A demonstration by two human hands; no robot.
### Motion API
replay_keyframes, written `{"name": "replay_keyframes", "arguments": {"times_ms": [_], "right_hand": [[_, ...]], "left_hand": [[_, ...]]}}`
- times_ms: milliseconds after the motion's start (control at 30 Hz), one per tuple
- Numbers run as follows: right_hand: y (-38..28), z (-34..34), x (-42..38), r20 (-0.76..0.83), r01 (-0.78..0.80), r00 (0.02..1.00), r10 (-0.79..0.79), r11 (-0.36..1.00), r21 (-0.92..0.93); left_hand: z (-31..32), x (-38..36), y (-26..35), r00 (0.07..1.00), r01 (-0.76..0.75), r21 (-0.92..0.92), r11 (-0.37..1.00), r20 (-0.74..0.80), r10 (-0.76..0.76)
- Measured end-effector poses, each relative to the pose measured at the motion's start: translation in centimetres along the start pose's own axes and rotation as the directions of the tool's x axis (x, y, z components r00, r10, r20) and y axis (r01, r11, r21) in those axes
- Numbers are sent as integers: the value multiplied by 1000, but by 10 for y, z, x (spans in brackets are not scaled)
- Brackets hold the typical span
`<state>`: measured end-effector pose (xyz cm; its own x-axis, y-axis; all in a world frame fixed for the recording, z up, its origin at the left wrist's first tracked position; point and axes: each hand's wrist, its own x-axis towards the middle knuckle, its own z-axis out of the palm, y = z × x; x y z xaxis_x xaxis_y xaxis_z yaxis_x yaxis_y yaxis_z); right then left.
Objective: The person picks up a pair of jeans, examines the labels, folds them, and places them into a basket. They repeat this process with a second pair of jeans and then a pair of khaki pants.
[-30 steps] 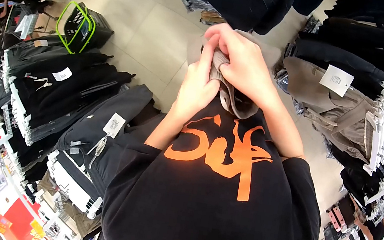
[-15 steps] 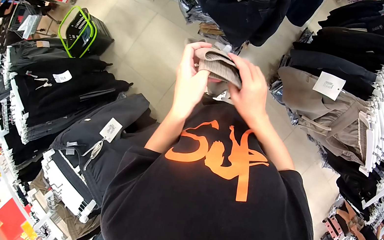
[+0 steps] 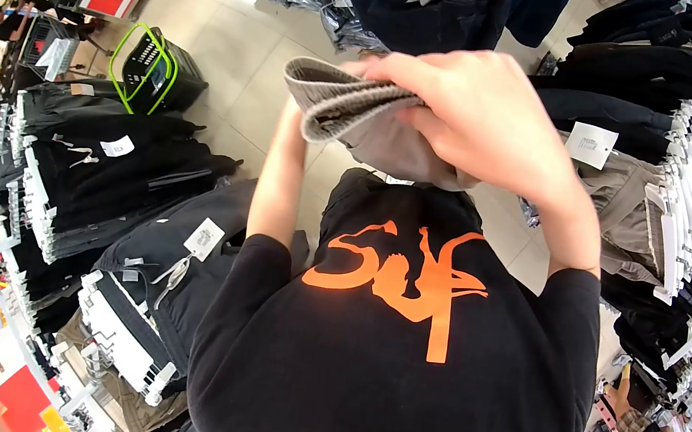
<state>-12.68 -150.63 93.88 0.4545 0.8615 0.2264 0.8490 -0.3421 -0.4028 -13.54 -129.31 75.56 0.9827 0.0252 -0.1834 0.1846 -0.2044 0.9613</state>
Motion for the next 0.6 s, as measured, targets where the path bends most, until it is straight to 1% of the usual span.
{"name": "replay_keyframes", "arguments": {"times_ms": [67,133,167,200,233,267,300,333,367,400,433,467,500,533,567,600], "right_hand": [[-2,-14,8,20,10,1000,-10,999,-34],[15,-18,17,-73,53,996,-57,997,-57],[31,-20,20,-102,85,991,-86,996,-18],[42,-27,22,-8,1,1000,0,997,80],[55,-26,23,185,-233,965,185,931,281],[87,-10,19,264,-222,954,143,929,298],[104,6,6,302,-225,945,125,920,322],[117,31,-13,398,-380,887,235,861,338],[129,57,-31,543,-449,824,161,771,452],[142,84,-49,672,-546,736,83,660,516],[141,112,-73,708,-666,697,112,467,582],[134,128,-87,741,-698,649,172,521,491],[150,187,-121,765,-753,628,145,363,549],[143,215,-136,790,-782,606,90,250,571],[123,211,-136,822,-814,568,52,184,551],[111,219,-144,835,-841,542,97,63,538]], "left_hand": [[34,5,-7,999,-41,39,998,-29,42],[66,0,-12,995,-88,71,994,-40,91],[78,-6,-13,994,-104,83,991,-34,107],[88,-13,-14,992,-122,91,988,-19,124],[97,-22,-14,991,-133,96,986,1,134],[105,-31,-16,988,-154,101,983,30,151],[111,-41,-16,985,-162,102,981,68,156],[116,-51,-18,981,-171,101,980,105,160],[120,-62,-19,976,-175,100,979,151,159],[123,-73,-20,966,-182,98,978,205,159],[126,-85,-21,954,-187,95,978,257,158],[129,-94,-23,940,-187,90,978,306,151],[129,-103,-26,923,-186,87,979,357,143],[129,-112,-27,903,-179,85,980,410,129],[127,-119,-30,880,-170,79,982,461,116],[124,-125,-32,853,-161,79,984,512,98]]}}
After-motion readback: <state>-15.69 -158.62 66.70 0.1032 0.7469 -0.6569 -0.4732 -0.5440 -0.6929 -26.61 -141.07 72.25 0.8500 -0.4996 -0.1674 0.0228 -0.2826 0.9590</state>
